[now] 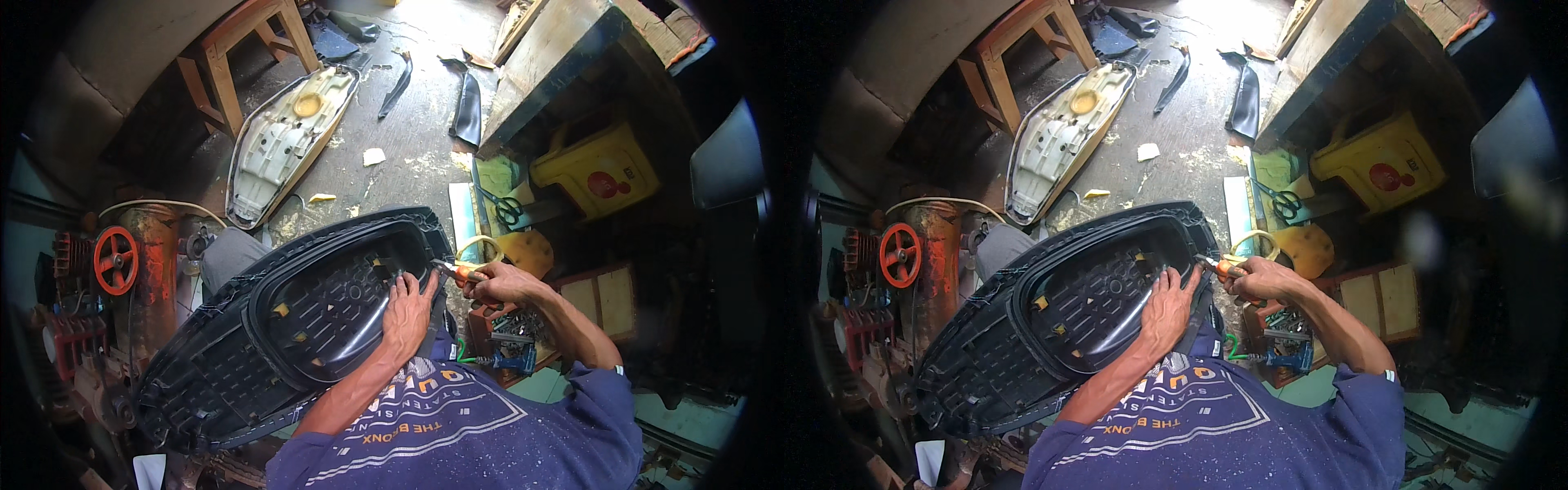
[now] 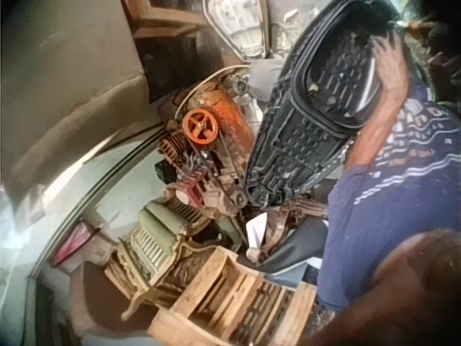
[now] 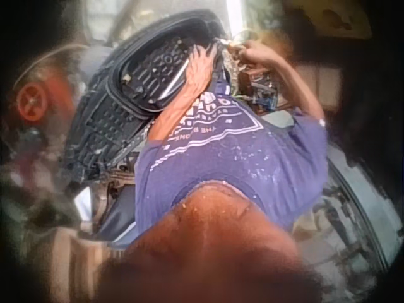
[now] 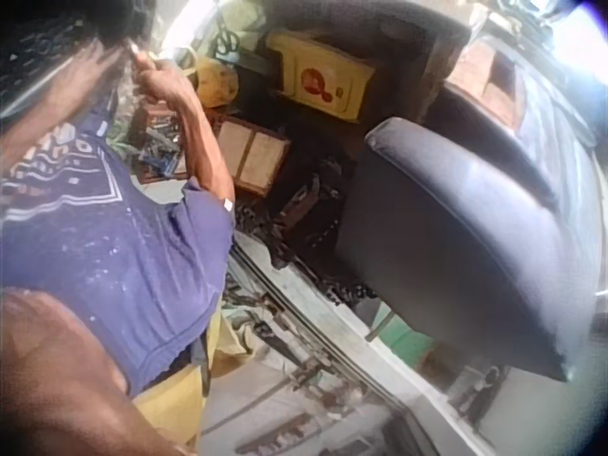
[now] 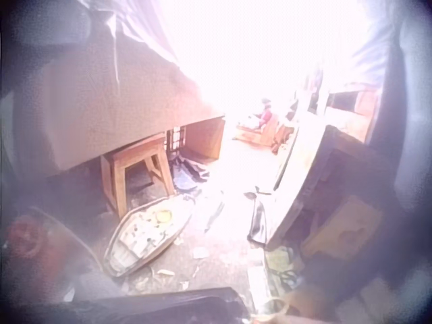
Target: The person applies adhesive to the underside of a motorcycle seat, presses it down, and then uses pliers to trim excess material from the edges of the seat base. The person hands the seat to another person before returning to trim the seat base further.
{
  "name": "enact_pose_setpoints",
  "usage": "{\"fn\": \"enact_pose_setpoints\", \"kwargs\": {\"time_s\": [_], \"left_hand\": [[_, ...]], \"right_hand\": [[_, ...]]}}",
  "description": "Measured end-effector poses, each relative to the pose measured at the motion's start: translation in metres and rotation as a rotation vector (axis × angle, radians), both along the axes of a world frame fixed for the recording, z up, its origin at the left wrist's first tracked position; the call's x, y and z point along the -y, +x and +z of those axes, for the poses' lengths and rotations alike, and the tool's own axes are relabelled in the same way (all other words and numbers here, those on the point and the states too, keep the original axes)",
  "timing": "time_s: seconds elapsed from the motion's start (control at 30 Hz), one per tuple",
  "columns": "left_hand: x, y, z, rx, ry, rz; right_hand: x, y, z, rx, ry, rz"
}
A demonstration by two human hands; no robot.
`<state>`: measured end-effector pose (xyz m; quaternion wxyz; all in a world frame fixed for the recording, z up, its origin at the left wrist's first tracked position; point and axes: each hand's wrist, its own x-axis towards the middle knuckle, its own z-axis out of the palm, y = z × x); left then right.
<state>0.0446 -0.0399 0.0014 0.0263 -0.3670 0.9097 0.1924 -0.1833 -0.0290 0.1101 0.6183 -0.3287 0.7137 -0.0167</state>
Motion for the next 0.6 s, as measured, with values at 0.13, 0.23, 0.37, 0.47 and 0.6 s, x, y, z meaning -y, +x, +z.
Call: {"fn": "enact_pose_setpoints", "kwargs": {"time_s": [0.13,0.23,0.37,0.47,0.6], "left_hand": [[-0.001,-0.001,-0.002,0.036,-0.028,0.001],[-0.003,0.000,-0.005,0.118,-0.097,-0.022],[-0.003,0.000,-0.009,0.116,-0.071,-0.008],[-0.002,0.000,-0.011,0.107,-0.062,0.019],[0.000,0.000,-0.016,0.104,-0.055,0.044]], "right_hand": [[0.019,-0.002,-0.003,-0.103,0.010,0.131],[0.038,-0.009,-0.006,-0.099,0.057,0.129],[0.070,-0.018,-0.013,0.105,0.217,0.059],[0.085,-0.022,-0.019,0.191,0.387,-0.146],[0.073,-0.021,-0.031,0.027,0.215,0.006]]}}
